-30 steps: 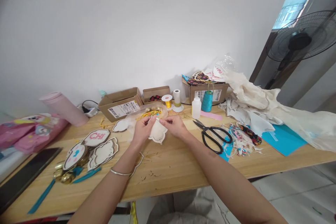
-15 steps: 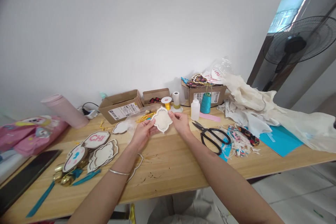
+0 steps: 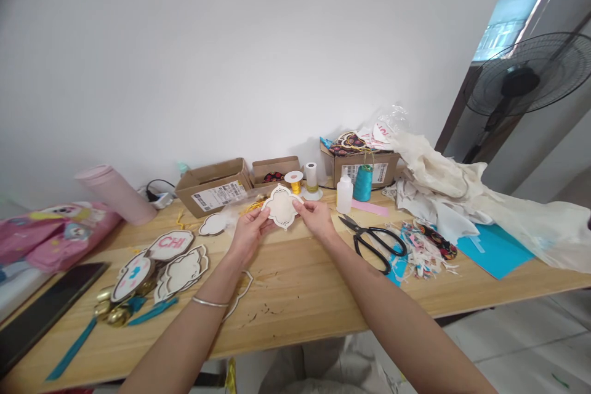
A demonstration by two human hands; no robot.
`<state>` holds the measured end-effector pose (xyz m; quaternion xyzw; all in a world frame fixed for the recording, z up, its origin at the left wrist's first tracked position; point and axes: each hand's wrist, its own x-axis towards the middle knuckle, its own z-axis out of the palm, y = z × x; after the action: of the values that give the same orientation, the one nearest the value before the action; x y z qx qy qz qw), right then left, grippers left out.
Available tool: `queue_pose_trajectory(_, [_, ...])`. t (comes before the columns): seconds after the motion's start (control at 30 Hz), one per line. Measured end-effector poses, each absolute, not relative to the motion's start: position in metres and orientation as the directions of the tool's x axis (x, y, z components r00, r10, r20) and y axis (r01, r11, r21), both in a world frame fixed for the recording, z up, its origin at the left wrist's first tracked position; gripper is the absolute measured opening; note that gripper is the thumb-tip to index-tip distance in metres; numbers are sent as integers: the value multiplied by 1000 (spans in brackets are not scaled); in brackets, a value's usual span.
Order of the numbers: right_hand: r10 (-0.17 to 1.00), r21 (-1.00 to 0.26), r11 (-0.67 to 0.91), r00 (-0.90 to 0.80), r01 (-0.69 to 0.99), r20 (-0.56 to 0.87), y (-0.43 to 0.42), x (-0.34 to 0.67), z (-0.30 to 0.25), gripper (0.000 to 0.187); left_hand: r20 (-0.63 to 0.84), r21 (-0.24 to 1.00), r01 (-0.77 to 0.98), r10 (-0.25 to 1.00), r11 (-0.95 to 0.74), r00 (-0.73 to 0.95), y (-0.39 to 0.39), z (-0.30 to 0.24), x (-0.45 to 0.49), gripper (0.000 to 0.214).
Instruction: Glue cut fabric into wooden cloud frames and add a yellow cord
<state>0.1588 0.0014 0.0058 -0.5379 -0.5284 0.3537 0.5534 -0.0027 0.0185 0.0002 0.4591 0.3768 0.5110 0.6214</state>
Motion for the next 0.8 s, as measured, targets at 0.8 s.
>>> queue_pose_trajectory(0.8, [998, -997, 56, 39, 51, 58, 0, 156, -1, 46, -22, 965, -254, 982, 71, 189, 13, 2, 1, 25])
